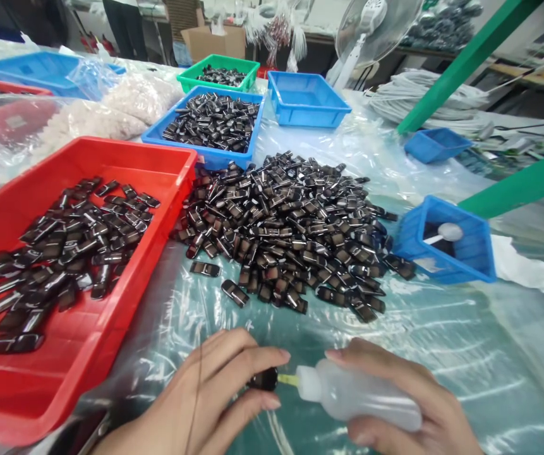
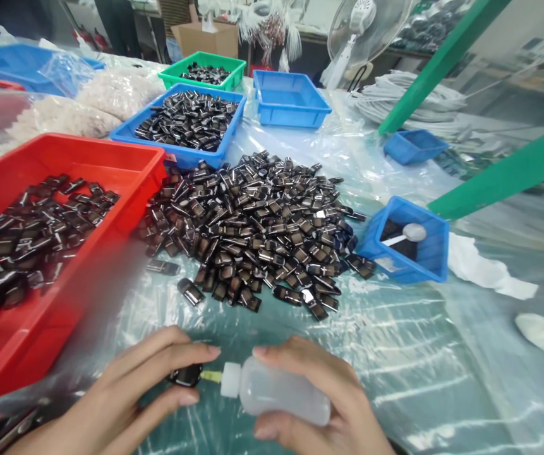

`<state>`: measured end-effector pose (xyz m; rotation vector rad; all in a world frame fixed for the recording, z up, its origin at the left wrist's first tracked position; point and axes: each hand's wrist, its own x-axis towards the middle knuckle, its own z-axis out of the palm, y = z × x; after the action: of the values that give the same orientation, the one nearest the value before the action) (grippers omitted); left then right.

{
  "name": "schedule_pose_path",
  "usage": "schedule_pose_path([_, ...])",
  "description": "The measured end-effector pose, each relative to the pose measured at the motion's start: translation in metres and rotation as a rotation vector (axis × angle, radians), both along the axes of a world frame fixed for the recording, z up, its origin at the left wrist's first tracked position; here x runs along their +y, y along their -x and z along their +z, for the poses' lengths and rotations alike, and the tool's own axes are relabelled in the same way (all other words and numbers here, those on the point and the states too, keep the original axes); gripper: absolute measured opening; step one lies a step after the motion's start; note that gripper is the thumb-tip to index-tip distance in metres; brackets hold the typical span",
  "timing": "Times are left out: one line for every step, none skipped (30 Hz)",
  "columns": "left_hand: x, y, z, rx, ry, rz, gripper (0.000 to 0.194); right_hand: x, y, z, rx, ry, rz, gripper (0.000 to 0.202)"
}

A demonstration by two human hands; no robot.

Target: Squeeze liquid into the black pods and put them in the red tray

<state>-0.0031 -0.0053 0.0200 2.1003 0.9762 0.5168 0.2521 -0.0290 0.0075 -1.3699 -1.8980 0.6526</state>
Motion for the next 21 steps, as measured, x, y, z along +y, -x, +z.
schedule_pose_path([-0.0008, 0.0003, 0.0000, -0.002, -0.001, 0.002, 0.027, -0.0005, -0.0004, -0.0003, 0.000, -0.007, -0.002, 0.034])
schedule_pose_path([-0.0014, 0.0007, 0.0000, -0.009, -0.006, 0.003, 0.027, -0.0009, -0.0007, -0.0006, 0.003, -0.011, 0.000, 0.034])
schedule_pose_path([-0.0019, 0.0009, -0.0001, -0.015, -0.013, 0.003, 0.027, -0.0012, -0.0010, -0.0008, 0.001, -0.012, -0.001, 0.035])
schedule_pose_path([-0.0022, 0.0010, -0.0004, -0.014, -0.021, 0.007, 0.027, -0.0015, -0.0011, -0.0010, -0.004, -0.019, -0.004, 0.035])
schedule_pose_path([-0.0022, 0.0010, -0.0008, -0.008, -0.028, 0.012, 0.027, -0.0017, -0.0009, -0.0012, -0.017, -0.027, -0.014, 0.034])
schedule_pose_path([-0.0021, 0.0007, -0.0013, 0.002, -0.033, 0.015, 0.027, -0.0019, -0.0006, -0.0014, -0.036, -0.038, -0.031, 0.034])
schedule_pose_path([-0.0017, 0.0003, -0.0017, 0.006, -0.039, 0.018, 0.027, -0.0022, -0.0002, -0.0017, -0.054, -0.053, -0.047, 0.034])
schedule_pose_path([-0.0013, -0.0003, -0.0020, 0.003, -0.046, 0.023, 0.027, -0.0024, 0.0002, -0.0020, -0.067, -0.062, -0.056, 0.034])
schedule_pose_path([-0.0009, -0.0008, -0.0023, -0.008, -0.051, 0.027, 0.028, -0.0026, 0.0006, -0.0023, -0.070, -0.064, -0.057, 0.033])
schedule_pose_path([-0.0005, -0.0012, -0.0023, -0.023, -0.051, 0.031, 0.028, -0.0027, 0.0008, -0.0027, -0.066, -0.060, -0.050, 0.033])
schedule_pose_path([-0.0001, -0.0015, -0.0022, -0.034, -0.045, 0.031, 0.028, -0.0027, 0.0007, -0.0031, -0.061, -0.059, -0.044, 0.033])
schedule_pose_path([0.0002, -0.0017, -0.0021, -0.036, -0.038, 0.028, 0.027, -0.0027, 0.0004, -0.0036, -0.061, -0.060, -0.041, 0.034])
schedule_pose_path([0.0005, -0.0017, -0.0019, -0.037, -0.034, 0.023, 0.026, -0.0025, -0.0002, -0.0041, -0.066, -0.068, -0.044, 0.034])
schedule_pose_path([0.0008, -0.0017, -0.0018, -0.035, -0.029, 0.018, 0.025, -0.0024, -0.0009, -0.0047, -0.078, -0.076, -0.049, 0.034])
schedule_pose_path([0.0010, -0.0016, -0.0017, -0.034, -0.028, 0.011, 0.024, -0.0024, -0.0017, -0.0053, -0.091, -0.087, -0.058, 0.034])
schedule_pose_path([0.0012, -0.0015, -0.0017, -0.039, -0.030, 0.007, 0.024, -0.0026, -0.0022, -0.0060, -0.105, -0.090, -0.063, 0.034])
schedule_pose_path([0.0013, -0.0014, -0.0017, -0.046, -0.034, 0.006, 0.023, -0.0029, -0.0026, -0.0066, -0.113, -0.090, -0.061, 0.034])
schedule_pose_path([0.0013, -0.0014, -0.0016, -0.055, -0.032, 0.011, 0.022, -0.0033, -0.0026, -0.0071, -0.117, -0.087, -0.060, 0.034])
schedule_pose_path([0.0013, -0.0014, -0.0016, -0.060, -0.024, 0.012, 0.022, -0.0038, -0.0024, -0.0075, -0.122, -0.083, -0.065, 0.034])
schedule_pose_path([0.0011, -0.0016, -0.0016, -0.067, -0.020, 0.012, 0.021, -0.0042, -0.0019, -0.0077, -0.126, -0.083, -0.070, 0.035])
schedule_pose_path([0.0008, -0.0017, -0.0018, -0.083, -0.021, 0.014, 0.021, -0.0045, -0.0012, -0.0075, -0.127, -0.087, -0.075, 0.035])
